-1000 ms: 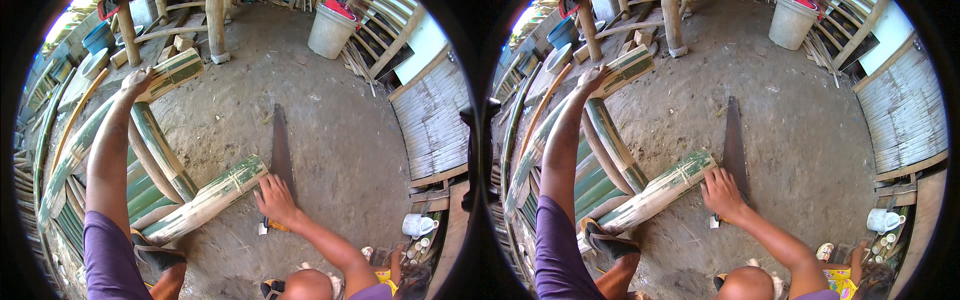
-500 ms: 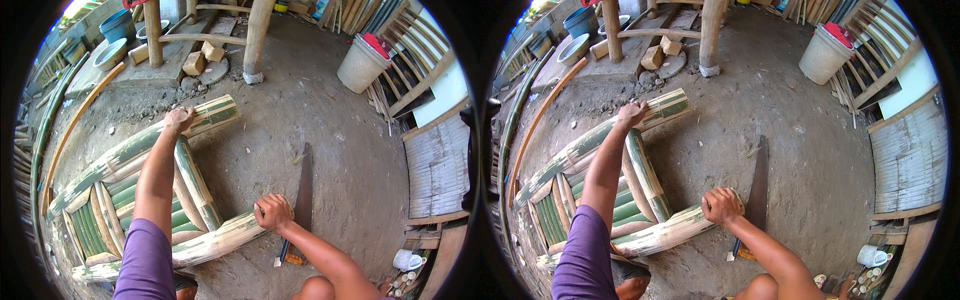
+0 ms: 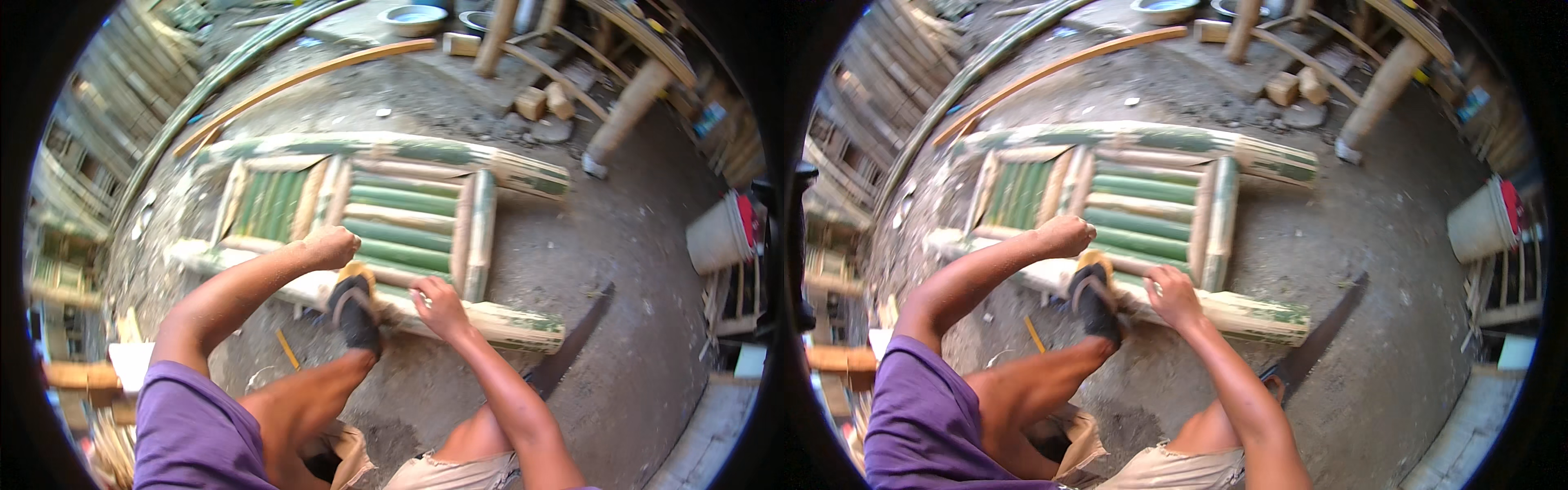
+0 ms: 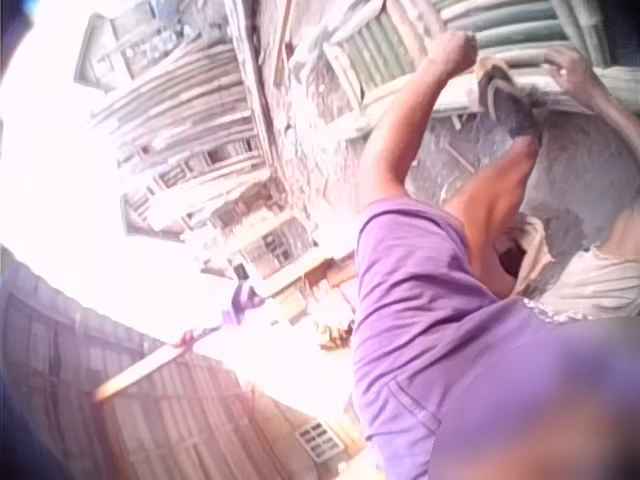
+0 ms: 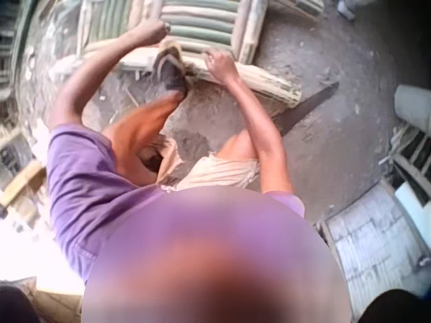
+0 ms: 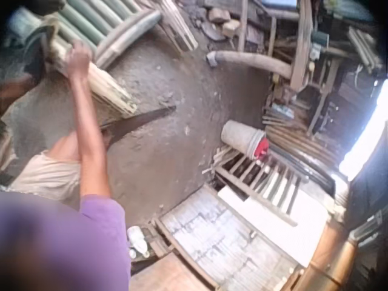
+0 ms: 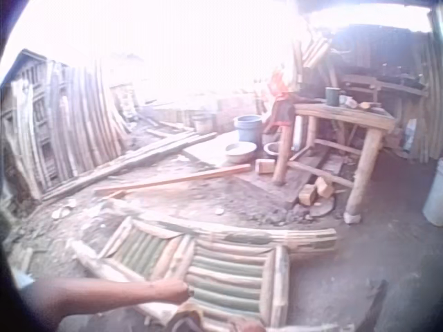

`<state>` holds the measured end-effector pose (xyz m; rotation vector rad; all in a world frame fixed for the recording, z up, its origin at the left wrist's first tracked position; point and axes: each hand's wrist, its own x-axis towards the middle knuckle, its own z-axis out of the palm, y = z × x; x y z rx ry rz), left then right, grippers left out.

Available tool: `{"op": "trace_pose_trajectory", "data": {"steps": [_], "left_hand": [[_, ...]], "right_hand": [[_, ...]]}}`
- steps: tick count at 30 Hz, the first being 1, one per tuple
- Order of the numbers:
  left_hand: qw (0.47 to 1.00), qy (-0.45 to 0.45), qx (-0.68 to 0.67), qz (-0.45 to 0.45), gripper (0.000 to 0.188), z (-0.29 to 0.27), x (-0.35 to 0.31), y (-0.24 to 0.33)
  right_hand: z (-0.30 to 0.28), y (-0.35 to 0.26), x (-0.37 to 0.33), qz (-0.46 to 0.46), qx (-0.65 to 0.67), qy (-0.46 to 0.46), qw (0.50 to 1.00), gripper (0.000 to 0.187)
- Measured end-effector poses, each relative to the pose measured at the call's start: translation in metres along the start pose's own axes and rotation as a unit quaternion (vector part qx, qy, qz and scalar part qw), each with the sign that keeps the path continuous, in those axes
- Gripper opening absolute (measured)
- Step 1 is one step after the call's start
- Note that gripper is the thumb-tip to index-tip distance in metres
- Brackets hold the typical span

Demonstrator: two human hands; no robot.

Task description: The person constructs a bamboo frame by cutting bamboo poles with a hand saw and shaping them with a chisel and hammer. They mark measurements with a pencil and assemble the pieces into a rectangular structure.

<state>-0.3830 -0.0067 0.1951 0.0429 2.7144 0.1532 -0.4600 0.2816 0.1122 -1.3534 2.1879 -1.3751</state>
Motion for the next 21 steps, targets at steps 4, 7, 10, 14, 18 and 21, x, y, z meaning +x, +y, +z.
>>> {"op": "trace_pose_trajectory", "data": {"steps": [4, 7, 10, 14, 18, 21], "left_hand": [[0.985, -0.059, 0.007, -0.165, 0.015, 0.042, -0.125, -0.014], [0.968, -0.069, -0.040, -0.238, 0.017, 0.099, -0.189, -0.033], [0.885, 0.008, -0.165, -0.436, 0.027, 0.190, -0.221, -0.045], [0.708, 0.061, -0.315, -0.629, 0.047, 0.313, -0.234, -0.024], [0.681, 0.155, -0.326, -0.637, 0.039, 0.337, -0.228, -0.001], [0.747, 0.210, -0.342, -0.531, 0.030, 0.276, -0.220, -0.001]], "right_hand": [[0.097, -0.067, 0.017, -0.011, 0.079, -0.092, 0.993, 0.012], [0.139, -0.102, 0.019, -0.017, 0.083, -0.113, 0.990, 0.012], [0.174, -0.121, 0.013, 0.017, 0.105, -0.185, 0.977, 0.015], [0.204, -0.113, 0.007, 0.060, 0.117, -0.233, 0.964, 0.016], [0.191, -0.091, 0.015, 0.083, 0.037, -0.262, 0.961, 0.015], [0.153, -0.091, 0.035, 0.093, -0.017, -0.245, 0.965, 0.015]]}}
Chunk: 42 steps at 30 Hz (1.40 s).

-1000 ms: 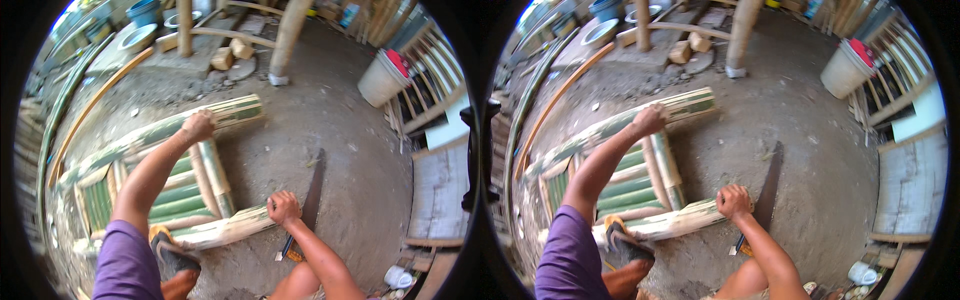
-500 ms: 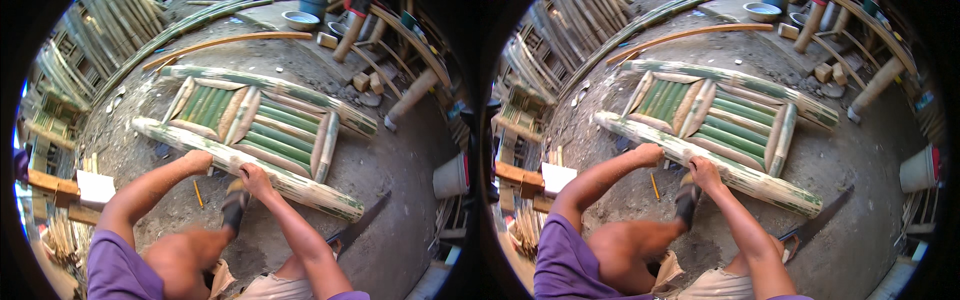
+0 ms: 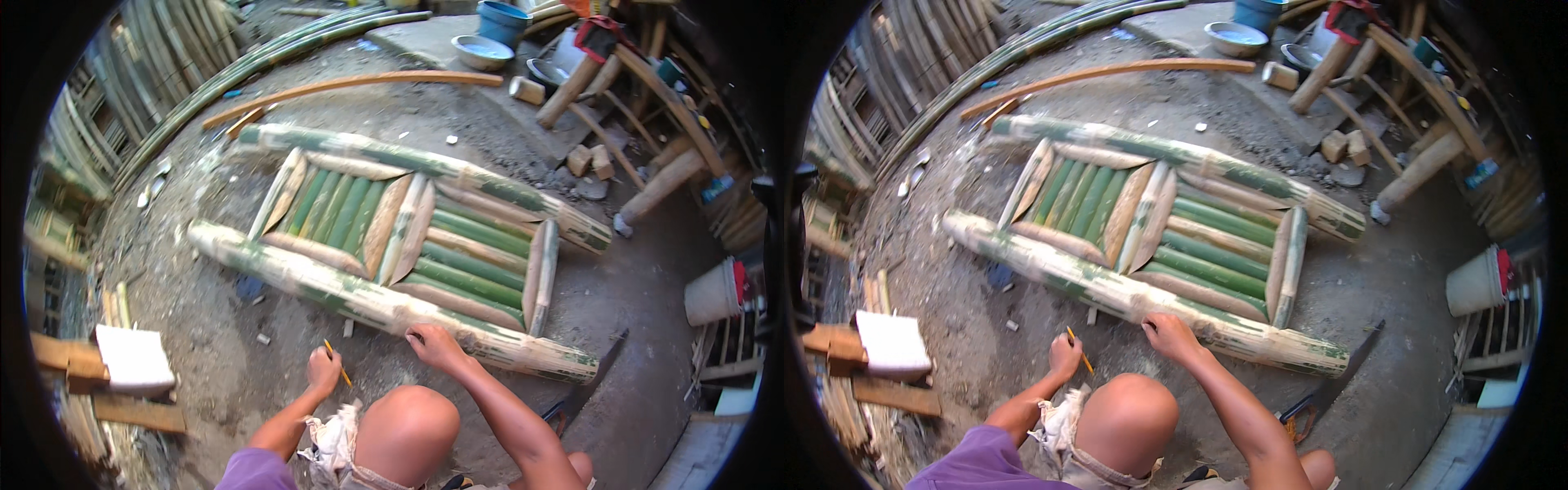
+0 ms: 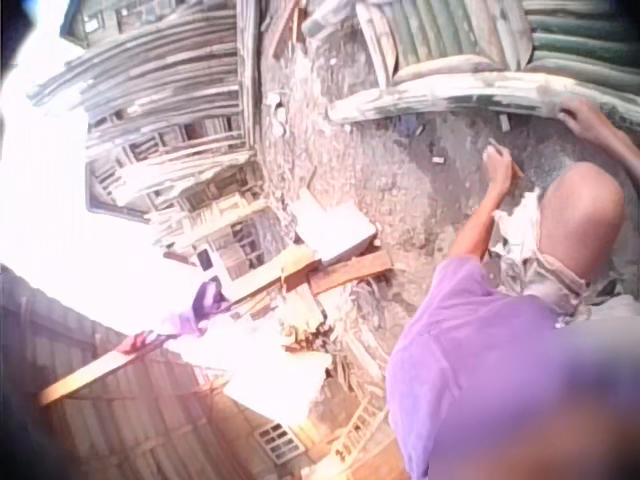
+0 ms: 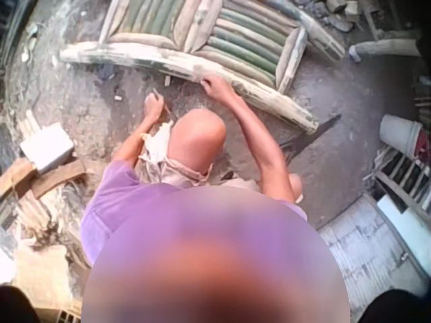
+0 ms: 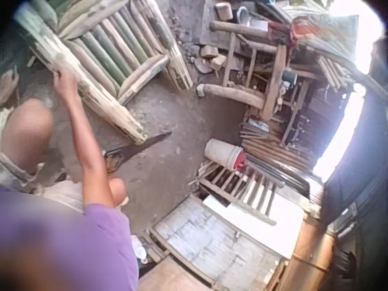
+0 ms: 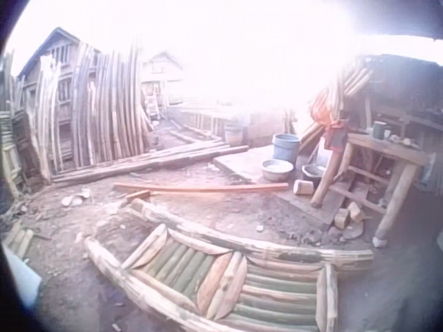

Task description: The person constructs a bamboo frame by cutting bamboo poles with a hand saw and shaping them with a chisel and hammer. They mark measurements with a pencil and assemble the pieces into a rectangular structure.

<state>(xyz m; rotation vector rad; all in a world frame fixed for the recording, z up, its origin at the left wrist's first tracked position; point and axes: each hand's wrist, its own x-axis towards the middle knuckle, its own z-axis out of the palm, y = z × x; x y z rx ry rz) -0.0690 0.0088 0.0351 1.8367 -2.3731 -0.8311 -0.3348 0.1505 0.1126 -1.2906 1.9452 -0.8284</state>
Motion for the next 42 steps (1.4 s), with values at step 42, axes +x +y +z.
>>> {"op": "trace_pose_trajectory", "data": {"steps": [42], "left_hand": [[0.687, -0.709, -0.080, 0.136, 0.033, 0.358, -0.191, 0.568]], "right_hand": [[-0.115, 0.222, -0.319, 0.219, 0.316, 0.708, 0.592, 0.020]]}}
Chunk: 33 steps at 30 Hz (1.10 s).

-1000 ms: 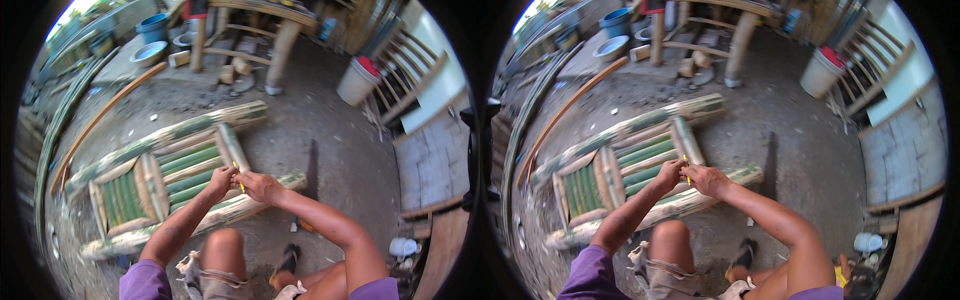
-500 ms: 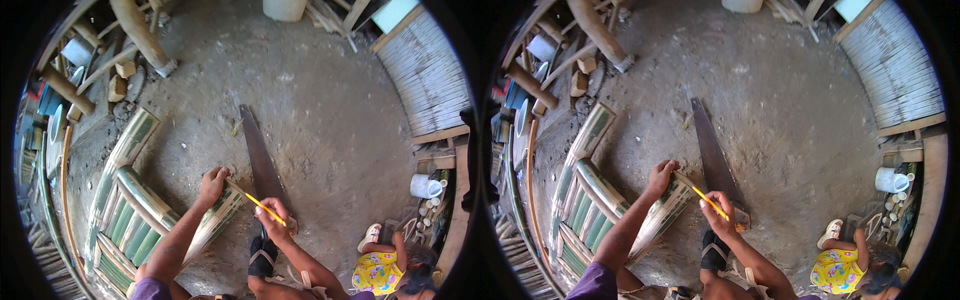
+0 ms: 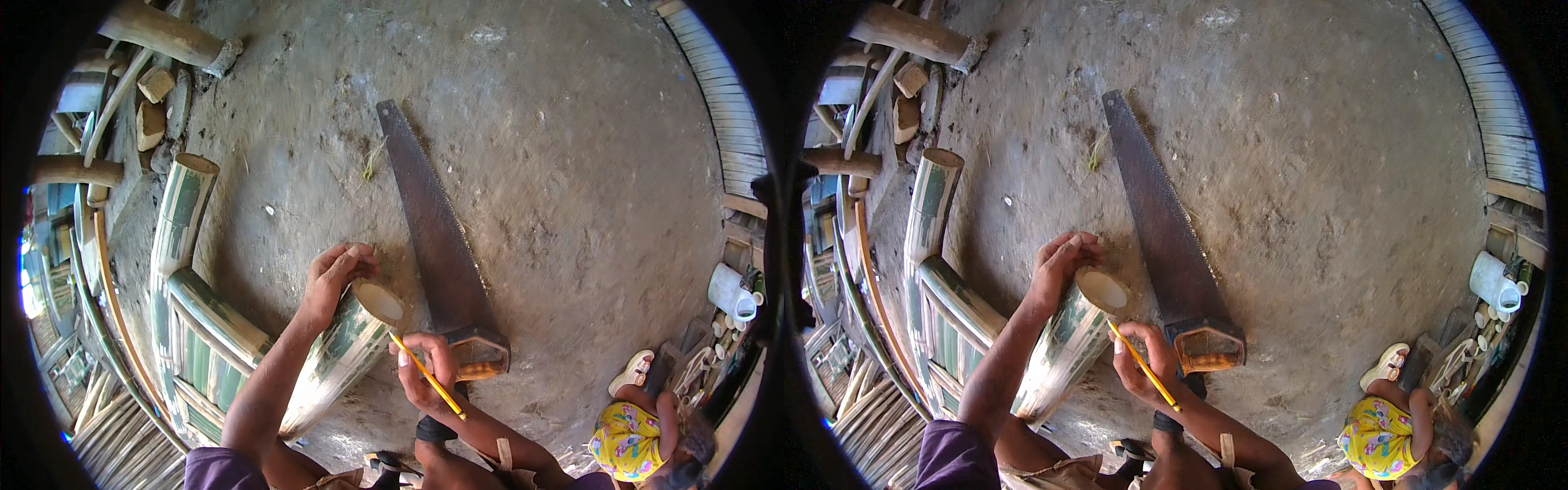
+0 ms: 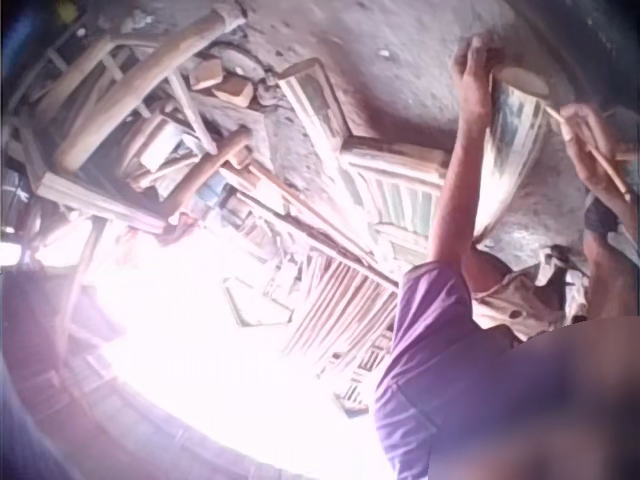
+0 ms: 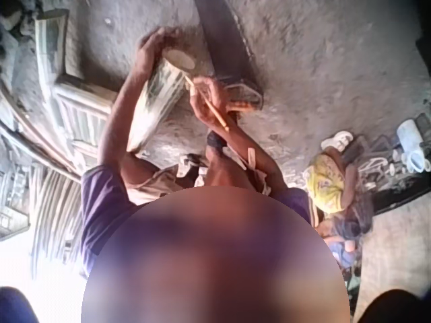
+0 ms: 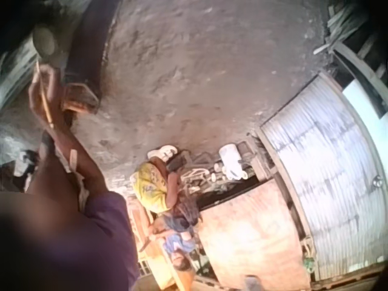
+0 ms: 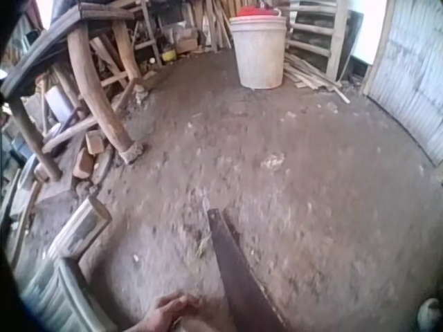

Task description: The person constructs a bamboo frame by cutting bamboo poles with a hand saw and shaping them with a chisel and hammer. They mark measurements with a pencil and assemble the pieces into a rectangular structure.

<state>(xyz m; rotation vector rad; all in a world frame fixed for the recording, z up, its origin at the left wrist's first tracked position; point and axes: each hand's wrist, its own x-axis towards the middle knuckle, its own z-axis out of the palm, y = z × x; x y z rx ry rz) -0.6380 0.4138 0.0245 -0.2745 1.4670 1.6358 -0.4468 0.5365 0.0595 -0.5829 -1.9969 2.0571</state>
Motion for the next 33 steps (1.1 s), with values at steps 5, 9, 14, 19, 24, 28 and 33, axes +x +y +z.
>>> {"op": "trace_pose_trajectory", "data": {"steps": [5, 9, 14, 19, 24, 28, 33], "left_hand": [[0.999, -0.028, -0.005, 0.025, 0.032, -0.002, 0.001, -0.003], [0.999, -0.024, -0.002, 0.026, 0.031, 0.000, 0.001, -0.002], [0.998, -0.033, 0.001, 0.047, 0.030, 0.002, -0.001, -0.001], [0.998, -0.033, 0.007, 0.054, 0.029, 0.003, -0.001, -0.001], [0.997, -0.037, -0.003, 0.068, 0.029, 0.003, -0.002, -0.002], [0.997, -0.034, -0.001, 0.071, 0.028, 0.003, -0.002, -0.003], [0.997, -0.027, 0.013, 0.074, 0.029, 0.002, -0.002, -0.004]], "right_hand": [[0.007, 0.002, -0.005, -0.007, -0.007, 0.009, 1.000, 0.021], [0.010, 0.003, -0.007, -0.012, -0.016, 0.012, 1.000, 0.019], [0.014, 0.003, -0.007, -0.021, -0.029, 0.017, 0.999, 0.017], [0.018, 0.006, -0.009, -0.007, 0.008, 0.029, 1.000, 0.015], [0.022, 0.012, -0.014, -0.029, 0.004, 0.034, 0.999, 0.016], [0.026, 0.014, -0.021, -0.031, -0.001, 0.035, 0.999, 0.015], [0.032, 0.011, -0.031, -0.025, -0.008, 0.004, 1.000, 0.012]]}}
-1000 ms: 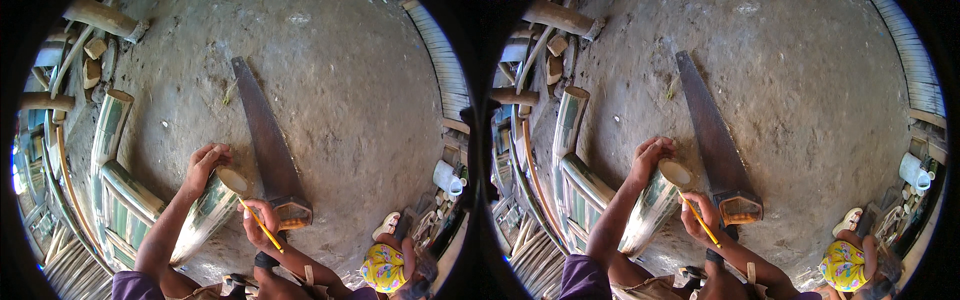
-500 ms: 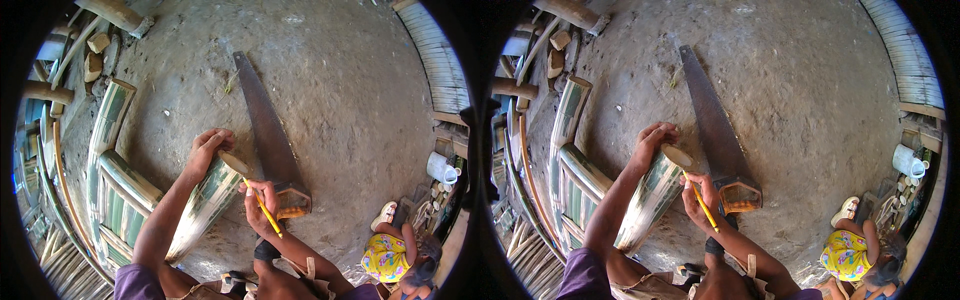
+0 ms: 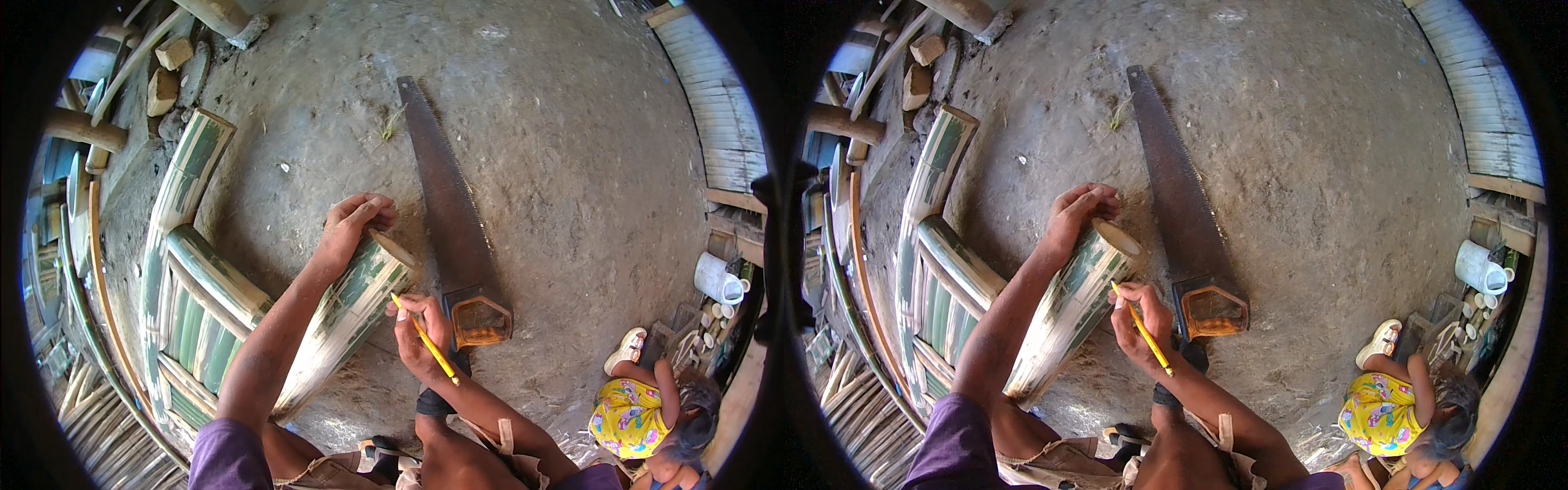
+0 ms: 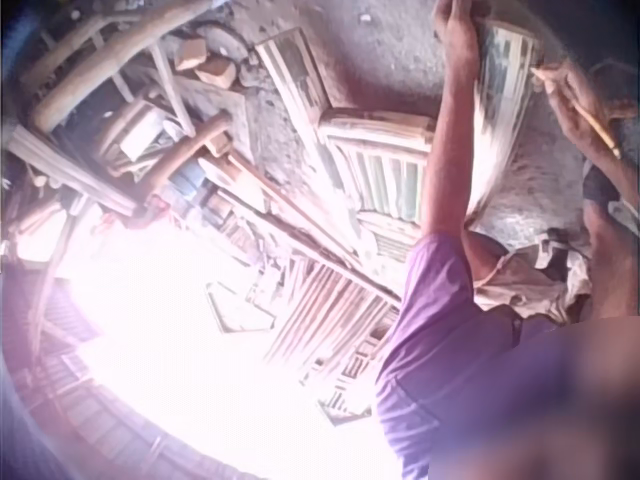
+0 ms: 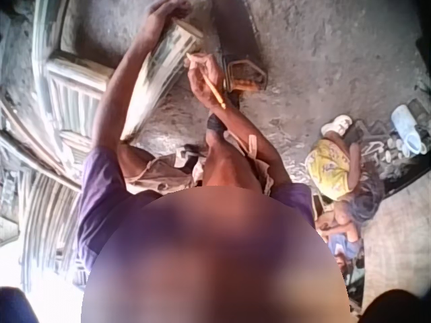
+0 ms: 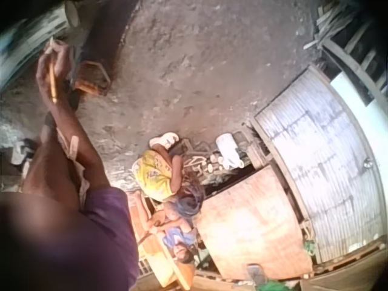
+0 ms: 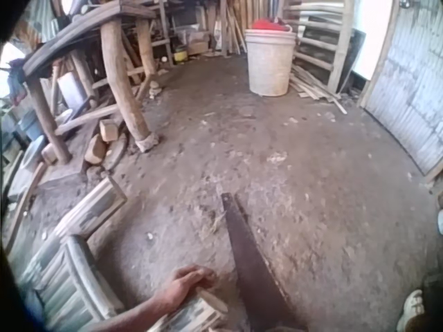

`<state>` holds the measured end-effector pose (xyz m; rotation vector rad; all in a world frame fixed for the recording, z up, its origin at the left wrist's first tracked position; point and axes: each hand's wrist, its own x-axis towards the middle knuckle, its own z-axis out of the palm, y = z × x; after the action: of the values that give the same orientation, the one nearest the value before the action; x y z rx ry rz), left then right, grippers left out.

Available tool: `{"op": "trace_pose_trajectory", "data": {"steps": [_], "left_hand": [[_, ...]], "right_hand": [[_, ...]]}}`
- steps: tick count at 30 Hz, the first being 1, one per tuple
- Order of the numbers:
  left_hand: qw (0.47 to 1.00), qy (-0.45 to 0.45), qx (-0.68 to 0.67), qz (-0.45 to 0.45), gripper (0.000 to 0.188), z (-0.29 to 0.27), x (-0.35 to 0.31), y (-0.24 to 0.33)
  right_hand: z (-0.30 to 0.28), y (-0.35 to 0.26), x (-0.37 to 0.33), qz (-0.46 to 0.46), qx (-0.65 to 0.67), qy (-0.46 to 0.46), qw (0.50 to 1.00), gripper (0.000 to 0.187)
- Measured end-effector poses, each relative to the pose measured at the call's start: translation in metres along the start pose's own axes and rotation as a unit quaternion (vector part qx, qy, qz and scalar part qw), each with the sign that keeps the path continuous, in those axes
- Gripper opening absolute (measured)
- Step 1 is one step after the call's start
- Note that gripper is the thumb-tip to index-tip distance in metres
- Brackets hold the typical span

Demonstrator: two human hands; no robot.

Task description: The person constructs a bamboo frame by cutting bamboo poles with a hand saw and shaping them with a chisel and hammer. They mark measurements with a pencil and assemble the pieces into a rectangular structure.

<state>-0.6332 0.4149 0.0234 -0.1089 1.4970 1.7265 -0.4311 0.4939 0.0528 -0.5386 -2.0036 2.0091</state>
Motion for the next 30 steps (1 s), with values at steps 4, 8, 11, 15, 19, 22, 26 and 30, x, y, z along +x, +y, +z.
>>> {"op": "trace_pose_trajectory", "data": {"steps": [4, 8, 11, 15, 19, 22, 26, 30], "left_hand": [[1.000, -0.008, -0.003, 0.008, 0.029, 0.000, -0.001, 0.001], [1.000, 0.002, -0.002, 0.011, 0.029, 0.001, -0.002, 0.001], [1.000, 0.005, -0.005, 0.013, 0.029, 0.001, -0.003, 0.001], [1.000, 0.001, -0.006, 0.024, 0.028, -0.002, -0.005, -0.002], [0.999, 0.013, -0.017, 0.041, 0.029, -0.007, -0.011, -0.007], [0.996, 0.038, 0.031, 0.079, 0.029, -0.012, -0.023, -0.007], [0.973, 0.066, 0.184, 0.123, 0.030, -0.024, -0.067, 0.003], [0.953, -0.026, 0.273, 0.131, 0.038, -0.031, -0.138, 0.021]], "right_hand": [[0.005, 0.000, -0.008, -0.026, -0.018, -0.005, 0.999, 0.011], [0.011, 0.001, -0.015, -0.018, -0.025, 0.002, 1.000, 0.014], [0.013, 0.000, -0.020, -0.031, -0.018, -0.017, 0.999, 0.015], [0.016, -0.004, -0.025, -0.022, -0.038, -0.029, 0.999, 0.014], [0.019, -0.008, -0.031, -0.009, -0.031, -0.047, 0.998, 0.013], [0.020, -0.013, -0.033, 0.035, -0.014, -0.049, 0.998, 0.015], [0.017, -0.026, -0.029, 0.034, 0.039, -0.039, 0.998, 0.015], [0.019, -0.040, -0.022, -0.023, -0.069, -0.022, 0.997, 0.014]]}}
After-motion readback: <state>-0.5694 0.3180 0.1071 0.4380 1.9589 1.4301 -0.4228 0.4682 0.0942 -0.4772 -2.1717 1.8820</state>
